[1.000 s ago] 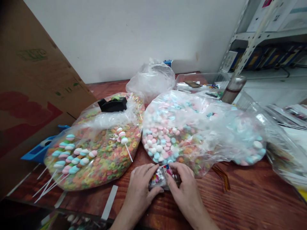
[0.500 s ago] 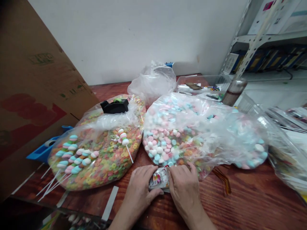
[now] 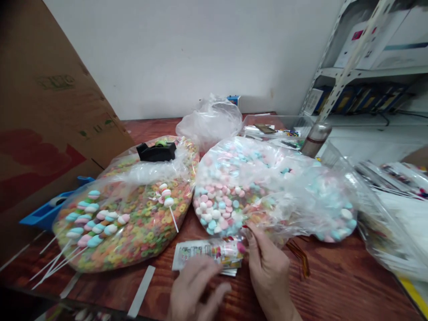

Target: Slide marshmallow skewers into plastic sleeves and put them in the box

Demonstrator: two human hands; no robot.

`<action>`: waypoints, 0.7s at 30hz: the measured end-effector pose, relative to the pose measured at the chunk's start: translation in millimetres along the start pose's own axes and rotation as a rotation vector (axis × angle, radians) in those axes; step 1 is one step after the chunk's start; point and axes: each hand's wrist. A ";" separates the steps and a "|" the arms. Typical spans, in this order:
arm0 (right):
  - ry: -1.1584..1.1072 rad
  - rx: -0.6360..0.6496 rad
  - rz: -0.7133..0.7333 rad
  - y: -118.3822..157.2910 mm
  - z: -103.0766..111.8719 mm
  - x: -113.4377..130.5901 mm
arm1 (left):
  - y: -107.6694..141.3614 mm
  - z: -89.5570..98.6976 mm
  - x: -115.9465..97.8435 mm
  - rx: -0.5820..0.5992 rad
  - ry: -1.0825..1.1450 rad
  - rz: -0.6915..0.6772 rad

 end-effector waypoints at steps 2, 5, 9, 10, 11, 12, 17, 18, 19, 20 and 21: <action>-0.099 0.026 -0.226 -3.8 6.7 5.7 | 1.7 -19.9 -16.9 0.211 0.532 0.291; -0.234 0.103 -0.397 -5.3 17.5 9.1 | -16.9 -46.2 -41.4 0.253 1.296 0.735; -0.455 0.199 -0.482 -0.5 28.7 8.0 | -53.8 -54.6 -59.7 -0.095 1.593 0.843; -0.523 0.217 -0.514 1.2 30.5 7.8 | -59.8 -53.3 -62.2 -0.163 1.558 0.866; -0.578 0.231 -0.548 3.0 32.1 7.8 | -63.8 -51.7 -64.1 -0.208 1.510 0.890; -0.607 0.238 -0.577 4.6 33.7 7.8 | -65.9 -50.0 -65.5 -0.237 1.464 0.907; -0.527 0.337 -0.578 9.5 42.5 5.7 | -61.8 -47.1 -63.8 -0.334 1.322 0.913; -0.518 0.358 -0.564 10.4 43.6 4.7 | -60.6 -47.7 -61.9 -0.347 1.268 0.912; -0.508 0.375 -0.551 11.6 44.0 3.8 | -59.8 -48.7 -60.0 -0.357 1.214 0.911; -0.493 0.384 -0.541 13.2 43.9 3.1 | -59.3 -49.9 -58.3 -0.365 1.175 0.910; -0.474 0.389 -0.532 15.2 43.4 2.5 | -59.2 -51.2 -57.0 -0.376 1.163 0.916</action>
Point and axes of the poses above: each hand's wrist, its own y-axis away from the middle knuckle, its own z-axis out of the back of the hand, x = y × z, and after that the axes turned 4 degrees about -x, right-handed
